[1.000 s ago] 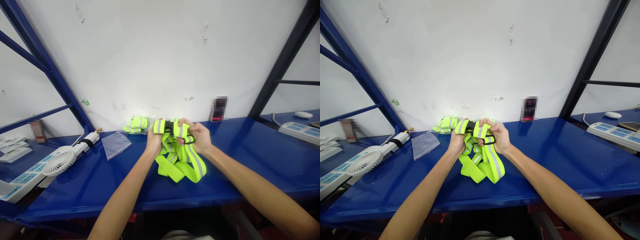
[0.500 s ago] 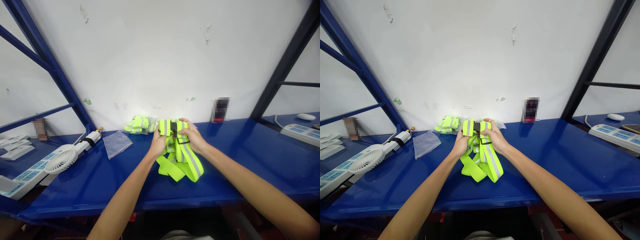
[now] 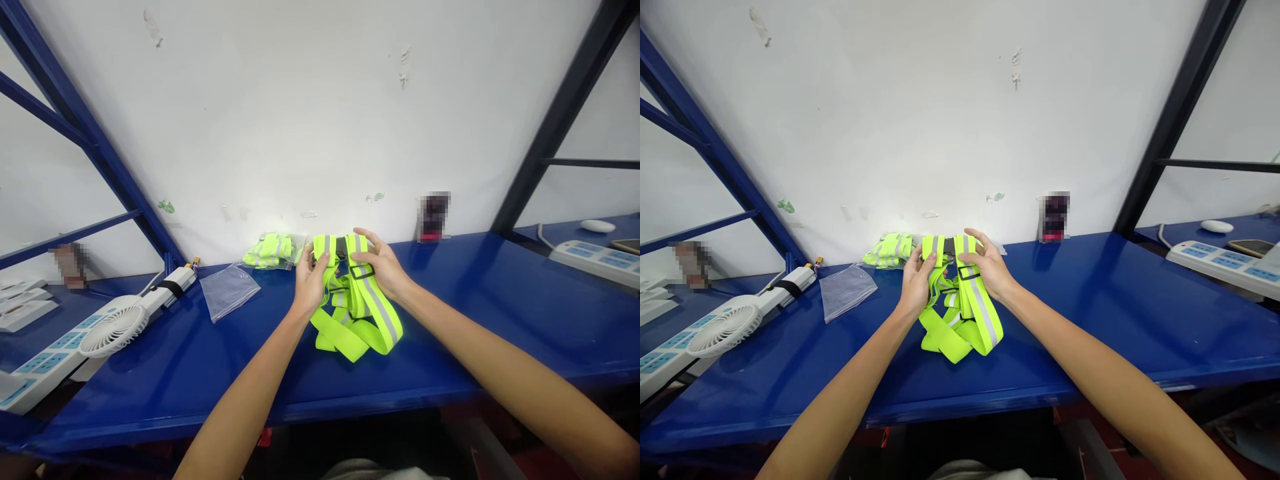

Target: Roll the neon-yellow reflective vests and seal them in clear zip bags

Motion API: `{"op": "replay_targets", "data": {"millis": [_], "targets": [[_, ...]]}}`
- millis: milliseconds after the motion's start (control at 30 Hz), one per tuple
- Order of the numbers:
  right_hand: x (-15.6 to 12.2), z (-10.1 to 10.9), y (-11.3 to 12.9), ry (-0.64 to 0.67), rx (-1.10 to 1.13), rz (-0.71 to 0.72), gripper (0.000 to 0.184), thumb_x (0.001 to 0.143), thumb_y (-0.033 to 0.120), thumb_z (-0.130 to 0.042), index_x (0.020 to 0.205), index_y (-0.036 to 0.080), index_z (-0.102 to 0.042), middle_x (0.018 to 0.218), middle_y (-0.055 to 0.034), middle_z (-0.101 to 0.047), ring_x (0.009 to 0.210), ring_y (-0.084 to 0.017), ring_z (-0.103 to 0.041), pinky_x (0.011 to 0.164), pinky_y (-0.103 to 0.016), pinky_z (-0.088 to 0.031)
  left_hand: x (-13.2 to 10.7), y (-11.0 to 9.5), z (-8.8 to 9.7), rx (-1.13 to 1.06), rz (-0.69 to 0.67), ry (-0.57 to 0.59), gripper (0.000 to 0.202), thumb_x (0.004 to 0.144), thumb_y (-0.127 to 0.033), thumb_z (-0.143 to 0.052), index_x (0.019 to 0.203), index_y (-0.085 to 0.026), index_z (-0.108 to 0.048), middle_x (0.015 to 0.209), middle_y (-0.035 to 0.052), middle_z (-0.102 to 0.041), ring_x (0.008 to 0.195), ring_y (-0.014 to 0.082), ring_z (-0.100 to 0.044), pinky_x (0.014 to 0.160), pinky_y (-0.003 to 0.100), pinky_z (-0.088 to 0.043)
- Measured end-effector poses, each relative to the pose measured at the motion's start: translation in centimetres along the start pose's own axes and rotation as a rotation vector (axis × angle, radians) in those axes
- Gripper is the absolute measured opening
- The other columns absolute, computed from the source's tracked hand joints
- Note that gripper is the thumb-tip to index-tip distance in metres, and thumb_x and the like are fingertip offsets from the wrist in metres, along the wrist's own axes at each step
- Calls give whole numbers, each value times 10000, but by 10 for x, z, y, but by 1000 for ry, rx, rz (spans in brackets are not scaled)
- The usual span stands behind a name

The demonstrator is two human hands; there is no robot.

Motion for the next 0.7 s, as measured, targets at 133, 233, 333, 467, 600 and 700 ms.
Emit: {"op": "replay_targets", "data": {"millis": [133,233,333,467,600,700], "targets": [[1,-3,-5,25,39,-2,540,664,243,-784,1168,229,-592,895,-4,-702,744,-185,-664,754,-347,-559,-9,-28,-7,217,-232,25,401,827,-378,-698,1180,-214,-597,1221,85,-629,1181,249,-574,1024,350,-438],[-5,-16,3,96,-25,82,355,759,315,-739,1082,241,-611,998,-18,-689,880,-199,-660,824,-341,-545,-16,-42,-12,290,-345,24,366,860,-381,-658,1176,-226,-559,1228,81,-602,1199,233,-546,1058,335,-391],[-14,-23,24,81,-128,231,273,839,339,-677,1088,283,-581,1071,2,-654,996,-191,-623,895,-320,-515,-12,-43,-20,211,-269,100,406,843,-376,-680,1186,-253,-502,1127,57,-620,1106,220,-594,1003,342,-439],[-19,-26,34,85,-177,268,265,874,377,-630,1116,303,-553,1044,1,-643,964,-201,-621,879,-334,-518,-5,-36,-31,-17,-6,263,497,747,-314,-768,1143,-294,-468,958,-6,-642,889,198,-673,878,364,-515],[-19,-29,30,119,-206,266,282,872,378,-622,1132,286,-562,1071,-8,-649,1022,-214,-609,942,-350,-491,-4,-29,-27,-100,151,310,494,675,-205,-785,1065,-268,-489,900,-32,-627,844,173,-679,854,341,-525],[-18,-28,25,121,-255,253,289,886,375,-602,1160,291,-562,1128,-10,-653,1106,-225,-588,997,-369,-461,-2,-22,-20,-32,170,319,469,715,-210,-751,1099,-281,-493,889,-38,-616,830,167,-669,808,323,-528]]}}
Point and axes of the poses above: each hand's wrist, its own x-axis towards the middle knuckle, its own z-axis out of the back of the hand, y = z × x, the point moved 9 cm from there along x, towards the middle knuckle
